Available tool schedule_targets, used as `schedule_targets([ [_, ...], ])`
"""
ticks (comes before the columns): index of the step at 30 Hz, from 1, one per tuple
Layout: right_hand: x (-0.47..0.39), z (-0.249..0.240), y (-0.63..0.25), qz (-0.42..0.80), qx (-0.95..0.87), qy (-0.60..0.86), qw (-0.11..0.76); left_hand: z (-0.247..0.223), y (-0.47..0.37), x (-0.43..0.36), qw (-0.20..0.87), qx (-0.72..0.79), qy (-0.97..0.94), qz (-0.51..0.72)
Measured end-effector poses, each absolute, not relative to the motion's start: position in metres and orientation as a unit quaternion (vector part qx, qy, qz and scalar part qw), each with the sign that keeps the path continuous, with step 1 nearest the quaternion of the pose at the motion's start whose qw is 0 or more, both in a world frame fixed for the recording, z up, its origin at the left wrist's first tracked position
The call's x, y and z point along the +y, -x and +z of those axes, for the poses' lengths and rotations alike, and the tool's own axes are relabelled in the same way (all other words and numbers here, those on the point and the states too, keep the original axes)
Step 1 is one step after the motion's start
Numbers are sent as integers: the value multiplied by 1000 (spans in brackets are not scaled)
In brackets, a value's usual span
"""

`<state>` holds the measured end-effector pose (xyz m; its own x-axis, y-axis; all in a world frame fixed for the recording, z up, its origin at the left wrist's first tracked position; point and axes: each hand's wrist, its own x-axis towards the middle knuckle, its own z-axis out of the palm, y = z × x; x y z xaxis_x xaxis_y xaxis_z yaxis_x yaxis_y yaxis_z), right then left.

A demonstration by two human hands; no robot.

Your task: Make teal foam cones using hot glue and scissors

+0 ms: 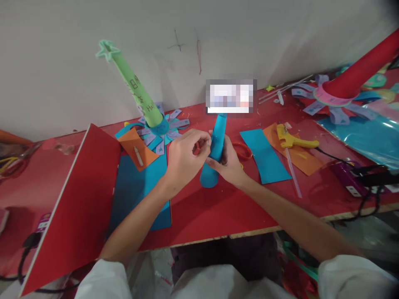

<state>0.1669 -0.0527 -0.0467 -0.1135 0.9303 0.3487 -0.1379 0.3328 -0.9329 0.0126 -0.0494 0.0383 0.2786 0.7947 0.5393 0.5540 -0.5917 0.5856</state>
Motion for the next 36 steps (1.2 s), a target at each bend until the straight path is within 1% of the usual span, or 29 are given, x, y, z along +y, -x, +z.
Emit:
schedule_targets([
  [9,-52,-41,-171,459,-571,373,569,39,-16,-53,149,407,-796,423],
  [13,-53,-38,-171,508,-532,355,577,39,-16,-54,160,414,-790,422],
  [23,-56,-36,-169,656,-438,285,544,42,-15,-51,193,405,-785,427],
  [36,-55,-36,-172,693,-418,263,525,44,-13,-50,253,414,-766,422],
])
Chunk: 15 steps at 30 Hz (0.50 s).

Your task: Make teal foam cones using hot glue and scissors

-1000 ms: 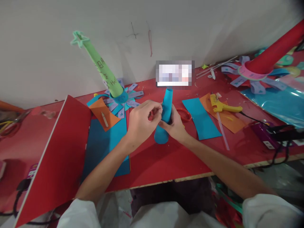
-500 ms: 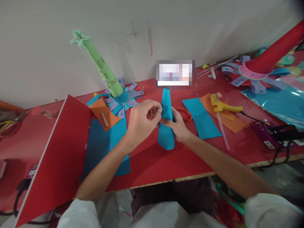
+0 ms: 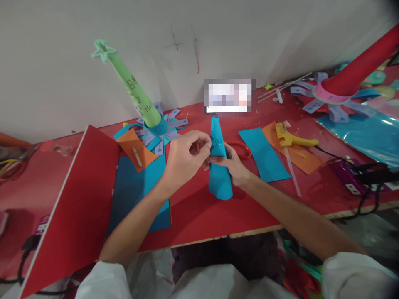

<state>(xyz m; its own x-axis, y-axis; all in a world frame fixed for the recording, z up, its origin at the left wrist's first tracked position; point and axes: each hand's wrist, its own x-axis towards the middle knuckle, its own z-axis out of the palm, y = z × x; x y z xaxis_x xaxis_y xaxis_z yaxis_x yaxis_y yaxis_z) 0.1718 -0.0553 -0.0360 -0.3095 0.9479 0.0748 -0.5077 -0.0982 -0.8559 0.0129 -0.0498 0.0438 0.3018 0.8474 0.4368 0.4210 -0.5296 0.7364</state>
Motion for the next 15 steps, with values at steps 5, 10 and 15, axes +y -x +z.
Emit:
schedule_targets([
  [5,-55,-36,-172,695,-425,248,524,44,-13,-50,284,419,-753,421],
  [10,-55,-35,-172,705,-419,224,527,45,-13,-48,294,412,-750,425],
  [15,-55,-37,-173,721,-406,209,520,45,-12,-47,337,401,-738,425],
])
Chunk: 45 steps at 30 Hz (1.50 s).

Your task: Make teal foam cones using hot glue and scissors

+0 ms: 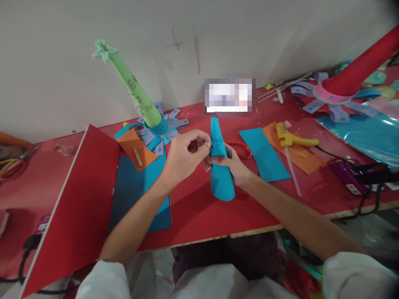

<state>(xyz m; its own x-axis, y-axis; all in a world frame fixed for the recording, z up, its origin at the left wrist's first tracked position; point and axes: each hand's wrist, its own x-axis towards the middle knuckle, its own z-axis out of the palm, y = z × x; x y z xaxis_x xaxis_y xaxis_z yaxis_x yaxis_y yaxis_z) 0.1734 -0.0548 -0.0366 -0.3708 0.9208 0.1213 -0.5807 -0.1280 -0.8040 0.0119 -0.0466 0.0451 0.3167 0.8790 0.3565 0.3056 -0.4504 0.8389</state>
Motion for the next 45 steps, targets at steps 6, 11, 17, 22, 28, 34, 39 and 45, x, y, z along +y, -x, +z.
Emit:
schedule_targets([
  [6,-54,-37,-174,733,-405,195,511,44,-10,-45,461,354,-700,416],
  [11,-55,-40,-174,744,-397,177,508,44,-9,-43,502,333,-679,419],
  [17,-56,-41,-174,770,-373,142,499,43,-9,-42,536,338,-652,417],
  [22,-57,-38,-175,792,-365,113,477,41,-7,-37,518,341,-655,433],
  [28,-57,-36,-177,807,-360,103,457,42,-6,-35,512,352,-649,439],
  [34,-59,-33,-177,816,-348,92,452,43,-7,-36,535,343,-637,436],
  [39,-60,-28,-177,823,-346,84,443,40,-6,-35,548,351,-623,434],
  [45,-60,-32,-179,812,-354,100,452,39,-6,-33,550,336,-630,433],
])
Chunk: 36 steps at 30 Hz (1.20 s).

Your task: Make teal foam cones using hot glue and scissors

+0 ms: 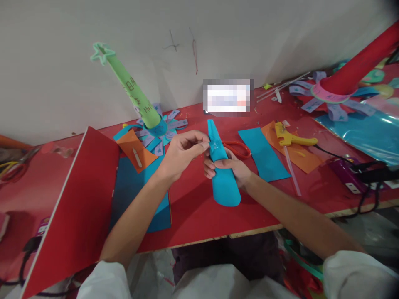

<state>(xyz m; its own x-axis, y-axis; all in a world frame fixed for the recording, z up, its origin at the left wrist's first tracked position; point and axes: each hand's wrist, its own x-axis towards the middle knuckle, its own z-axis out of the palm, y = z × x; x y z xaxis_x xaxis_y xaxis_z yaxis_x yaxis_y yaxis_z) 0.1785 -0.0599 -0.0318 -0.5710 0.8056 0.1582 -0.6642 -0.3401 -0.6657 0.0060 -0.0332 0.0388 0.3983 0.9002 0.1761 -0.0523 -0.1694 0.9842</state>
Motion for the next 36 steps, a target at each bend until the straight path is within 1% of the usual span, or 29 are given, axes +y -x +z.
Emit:
schedule_targets([
  [4,-57,-38,-179,791,-349,140,482,40,-1,-32,477,351,-678,435],
  [7,-55,-39,-178,770,-349,179,504,40,2,-32,391,375,-724,427],
  [12,-55,-38,-175,724,-364,255,528,41,-5,-41,241,408,-797,375],
  [16,-57,-35,-173,707,-379,279,528,39,-12,-48,187,408,-811,375],
  [23,-56,-35,-170,704,-366,303,528,32,-15,-48,186,420,-796,394],
  [30,-54,-37,-171,717,-352,284,530,32,-16,-47,209,399,-799,399],
  [33,-55,-37,-171,725,-362,263,523,33,-17,-48,255,405,-782,399],
  [36,-55,-37,-171,733,-376,233,517,32,-16,-49,340,410,-748,396],
])
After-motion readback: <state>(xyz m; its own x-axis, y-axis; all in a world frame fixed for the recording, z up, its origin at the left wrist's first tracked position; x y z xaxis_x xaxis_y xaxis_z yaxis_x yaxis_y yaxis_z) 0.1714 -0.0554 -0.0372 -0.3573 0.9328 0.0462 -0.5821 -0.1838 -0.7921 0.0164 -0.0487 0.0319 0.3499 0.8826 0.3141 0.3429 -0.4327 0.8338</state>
